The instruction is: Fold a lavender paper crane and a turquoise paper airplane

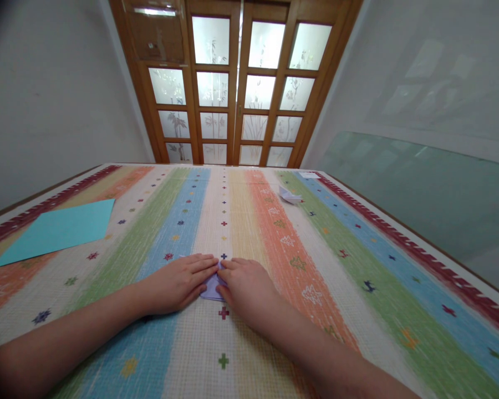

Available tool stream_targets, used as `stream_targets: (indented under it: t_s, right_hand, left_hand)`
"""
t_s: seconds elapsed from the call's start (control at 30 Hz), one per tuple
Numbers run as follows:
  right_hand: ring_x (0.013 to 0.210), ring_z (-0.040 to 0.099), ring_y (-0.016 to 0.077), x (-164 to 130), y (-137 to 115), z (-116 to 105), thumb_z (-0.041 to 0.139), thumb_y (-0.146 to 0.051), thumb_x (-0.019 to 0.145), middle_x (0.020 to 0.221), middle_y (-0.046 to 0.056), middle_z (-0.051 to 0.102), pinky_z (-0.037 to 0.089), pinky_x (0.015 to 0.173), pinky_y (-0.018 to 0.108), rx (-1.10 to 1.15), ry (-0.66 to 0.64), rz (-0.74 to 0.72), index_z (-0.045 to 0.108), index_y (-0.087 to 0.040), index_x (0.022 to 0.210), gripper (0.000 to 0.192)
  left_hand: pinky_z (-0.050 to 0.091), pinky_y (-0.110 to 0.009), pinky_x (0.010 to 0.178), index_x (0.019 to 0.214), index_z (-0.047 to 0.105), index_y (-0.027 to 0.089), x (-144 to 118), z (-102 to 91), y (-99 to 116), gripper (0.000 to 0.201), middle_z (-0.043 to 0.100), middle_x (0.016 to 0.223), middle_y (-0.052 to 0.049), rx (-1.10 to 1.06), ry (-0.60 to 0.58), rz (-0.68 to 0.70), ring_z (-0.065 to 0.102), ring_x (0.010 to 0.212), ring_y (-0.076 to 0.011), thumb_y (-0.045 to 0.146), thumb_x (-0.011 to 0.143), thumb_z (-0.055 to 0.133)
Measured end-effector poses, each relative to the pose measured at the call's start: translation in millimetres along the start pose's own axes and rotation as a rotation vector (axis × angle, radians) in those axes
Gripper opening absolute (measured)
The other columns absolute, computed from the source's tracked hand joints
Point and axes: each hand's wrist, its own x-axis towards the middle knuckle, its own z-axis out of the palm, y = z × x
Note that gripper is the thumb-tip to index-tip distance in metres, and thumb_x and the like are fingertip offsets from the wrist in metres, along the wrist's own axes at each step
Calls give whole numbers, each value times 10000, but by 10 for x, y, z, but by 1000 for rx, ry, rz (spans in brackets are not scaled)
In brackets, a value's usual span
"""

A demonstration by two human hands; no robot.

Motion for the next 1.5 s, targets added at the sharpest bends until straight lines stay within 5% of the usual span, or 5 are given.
stream_targets:
  t_s: [0.23, 0.8, 1.0, 1.13, 1.5]
  right_hand:
    - [1040, 670, 315, -45, -50, -34, 653, -250, 900, 1128, 129, 735, 469, 931, 475, -84, -61, 14, 722, -182, 1103, 225]
    - [685, 680, 256, -171, -10, 88, 606, -153, 855, 694, 89, 718, 471, 811, 444, -317, -72, 91, 754, -218, 785, 176]
    - [616, 663, 247, -228, -91, -50, 612, -98, 828, 636, 125, 701, 482, 697, 401, -358, -59, 125, 741, -196, 715, 198]
    - [634, 672, 257, -226, -142, -197, 618, -16, 760, 677, 140, 722, 469, 587, 343, -413, -181, 160, 754, -163, 706, 208]
    - [606, 666, 228, -523, 45, -294, 573, -82, 795, 634, 118, 693, 497, 589, 323, -381, -183, 164, 757, -181, 700, 229]
  left_hand:
    - [284, -395, 1203, 1472, 452, 123, -2, 8, -2, 479, 472, 1516, -139, 11, -10, 2, 434, 1410, -239, 313, 1046, 345]
    - [420, -455, 1107, 1365, 569, 83, 4, 60, 39, 443, 609, 1372, -161, 166, 65, -77, 572, 1264, -287, 322, 1026, 414]
    - [412, -478, 1109, 1359, 574, 81, 4, 47, 42, 452, 609, 1370, -164, 149, 68, -85, 566, 1265, -303, 338, 1017, 428]
    - [399, -477, 1113, 1350, 578, 74, -4, 34, 39, 463, 612, 1358, -171, 137, 76, -94, 555, 1271, -308, 358, 1012, 438]
    - [345, -496, 1130, 1352, 564, 114, -10, 40, 39, 449, 598, 1371, -154, 128, 78, -108, 517, 1302, -299, 372, 1010, 431]
